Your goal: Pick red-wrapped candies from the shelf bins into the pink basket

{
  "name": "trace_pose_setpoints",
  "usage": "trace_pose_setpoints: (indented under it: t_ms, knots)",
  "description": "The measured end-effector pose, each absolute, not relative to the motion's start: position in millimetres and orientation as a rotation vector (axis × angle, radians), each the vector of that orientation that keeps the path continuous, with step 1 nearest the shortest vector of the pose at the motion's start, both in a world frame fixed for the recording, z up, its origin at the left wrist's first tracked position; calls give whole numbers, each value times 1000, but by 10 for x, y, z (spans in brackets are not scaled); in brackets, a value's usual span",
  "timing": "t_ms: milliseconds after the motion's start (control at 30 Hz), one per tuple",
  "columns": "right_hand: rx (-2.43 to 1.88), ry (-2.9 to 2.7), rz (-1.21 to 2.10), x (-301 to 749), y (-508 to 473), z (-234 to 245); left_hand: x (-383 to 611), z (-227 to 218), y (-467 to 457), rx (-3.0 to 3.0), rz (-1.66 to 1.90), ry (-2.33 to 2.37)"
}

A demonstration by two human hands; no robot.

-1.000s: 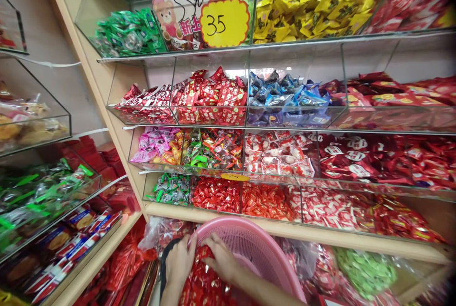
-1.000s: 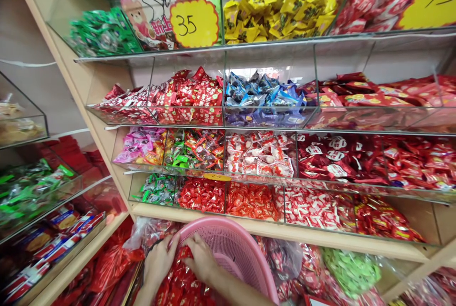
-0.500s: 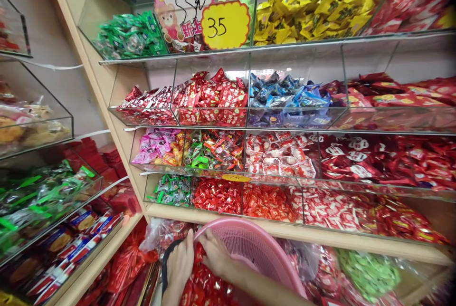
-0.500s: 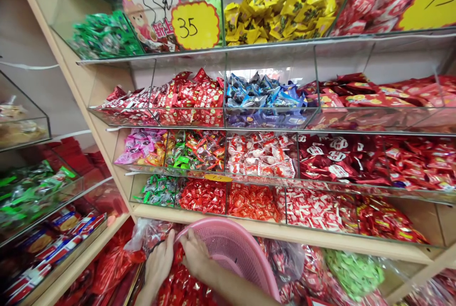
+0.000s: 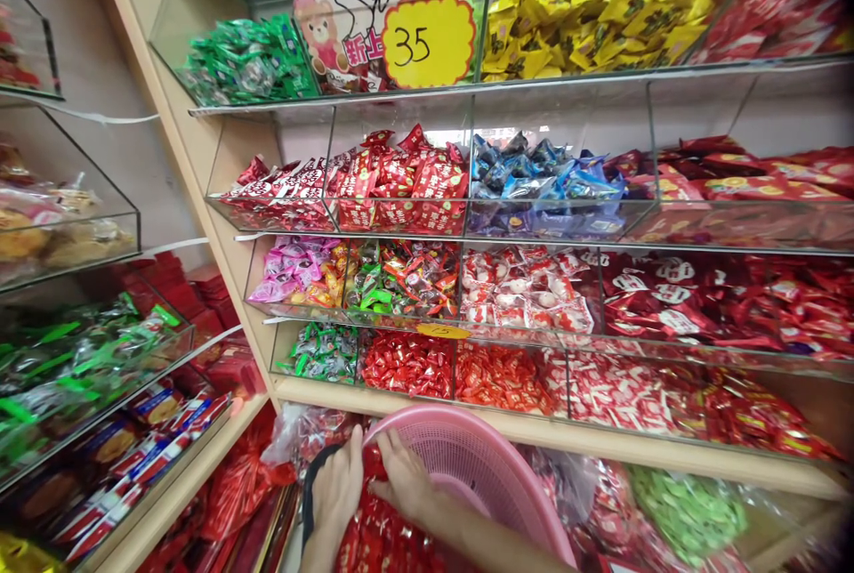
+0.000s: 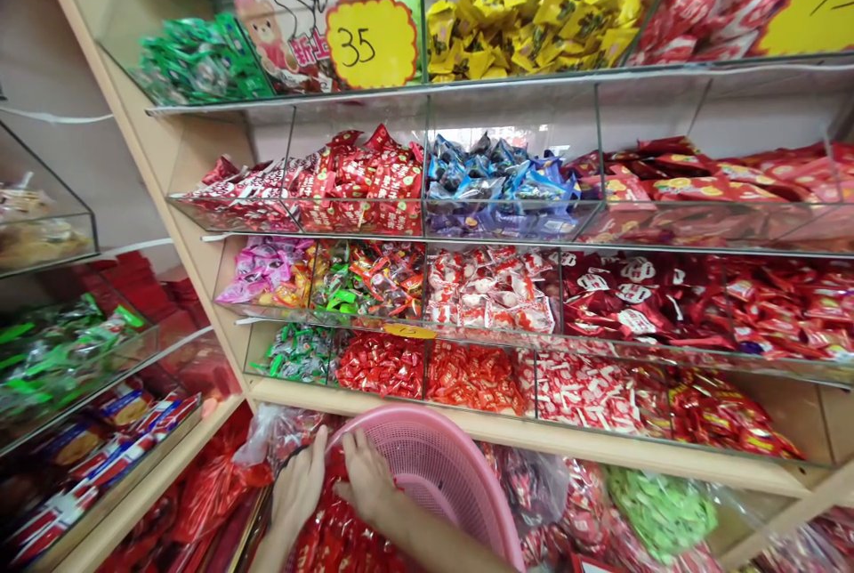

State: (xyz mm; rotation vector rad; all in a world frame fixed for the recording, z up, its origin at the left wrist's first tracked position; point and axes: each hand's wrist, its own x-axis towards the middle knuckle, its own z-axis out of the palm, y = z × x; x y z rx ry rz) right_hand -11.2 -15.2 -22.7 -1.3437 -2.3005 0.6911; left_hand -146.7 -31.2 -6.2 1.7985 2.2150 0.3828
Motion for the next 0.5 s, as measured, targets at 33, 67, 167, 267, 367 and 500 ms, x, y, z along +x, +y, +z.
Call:
trace_pose_setpoints:
  t_ms: [33,67,167,267,367,500]
  knots:
    - [-1338,-2291,702,-106,-152,-231,-1466,-61,-311,1788,387,2214]
    - [-1327,-2282,717,-100,-150,-232,-1466,-60,-310,1782,390,2213]
    - [-1278,-2234,774,-79,-136,-233,-1466,-63,-307,1783,383,2217]
    - [-1256,-2129,824,-65,-106,-264,-1467,-68,-306,1798,371,2232]
    - [-1273,-1970,849,-68,-43,-357,-1472,-76,-308,1803,378,2238]
    - [-1312,-1877,851,-91,70,-517,-1484,-103,-300,1792,409,2208]
